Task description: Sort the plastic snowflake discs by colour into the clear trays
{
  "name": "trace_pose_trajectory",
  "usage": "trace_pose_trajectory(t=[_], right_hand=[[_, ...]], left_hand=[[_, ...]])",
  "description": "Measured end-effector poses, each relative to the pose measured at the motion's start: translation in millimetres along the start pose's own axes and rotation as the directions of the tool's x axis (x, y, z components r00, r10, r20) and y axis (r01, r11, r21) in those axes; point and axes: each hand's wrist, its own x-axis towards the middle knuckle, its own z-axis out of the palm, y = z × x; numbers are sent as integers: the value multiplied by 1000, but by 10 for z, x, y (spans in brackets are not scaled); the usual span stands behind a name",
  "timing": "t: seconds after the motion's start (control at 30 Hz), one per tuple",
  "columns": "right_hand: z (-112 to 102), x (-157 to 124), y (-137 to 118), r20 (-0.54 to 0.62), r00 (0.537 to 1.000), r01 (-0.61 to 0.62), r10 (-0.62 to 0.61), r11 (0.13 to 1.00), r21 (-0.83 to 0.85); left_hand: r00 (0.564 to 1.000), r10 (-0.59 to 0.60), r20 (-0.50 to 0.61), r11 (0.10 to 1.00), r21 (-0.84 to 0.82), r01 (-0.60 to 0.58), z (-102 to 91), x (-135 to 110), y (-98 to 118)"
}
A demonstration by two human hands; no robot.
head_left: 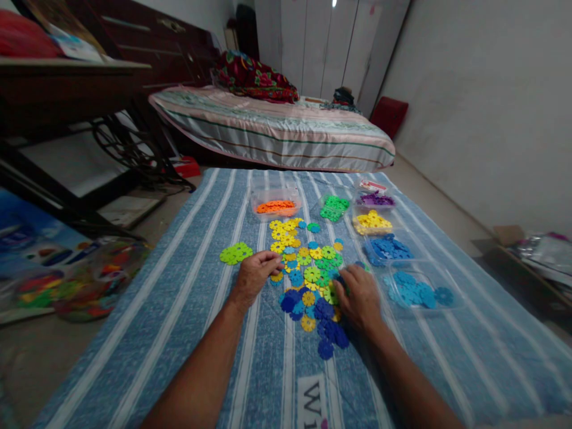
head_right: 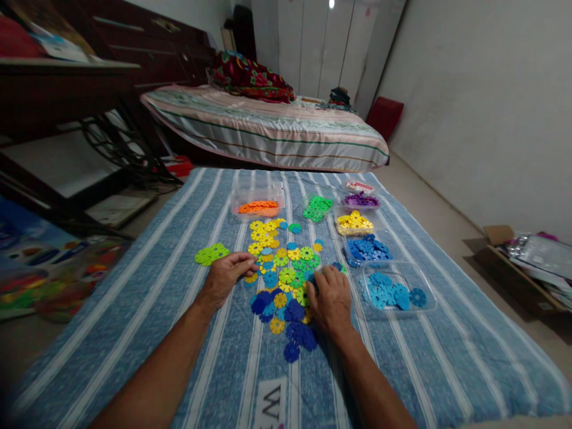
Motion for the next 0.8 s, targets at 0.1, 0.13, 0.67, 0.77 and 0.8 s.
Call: trace_pose_trajectory(t=[0.1, 0.13, 0.67, 0.77, 0.8], right_hand=[[9, 22, 147, 6, 997, -76, 77, 994, -80], [13, 23, 164, 25, 997, -74, 77, 993, -87], [37, 55, 276, -32, 998, -62, 59, 993, -105], [44, 57, 317, -2, 996, -91, 93, 973, -213], [46, 56, 315, 2, 996, -90, 93, 970, -227]], left_hand=[[1000, 4, 1, 1000, 2, -4, 2, -1, -2], [1000, 5, -1, 1000, 5, -5, 3, -2, -3], [1000, 6, 15, 1000, -11, -6, -1, 12, -40], [1000, 2, 10, 1000, 0, -2, -6, 5, -34], [1000, 1, 8, 1000, 2, -1, -8, 3, -33]])
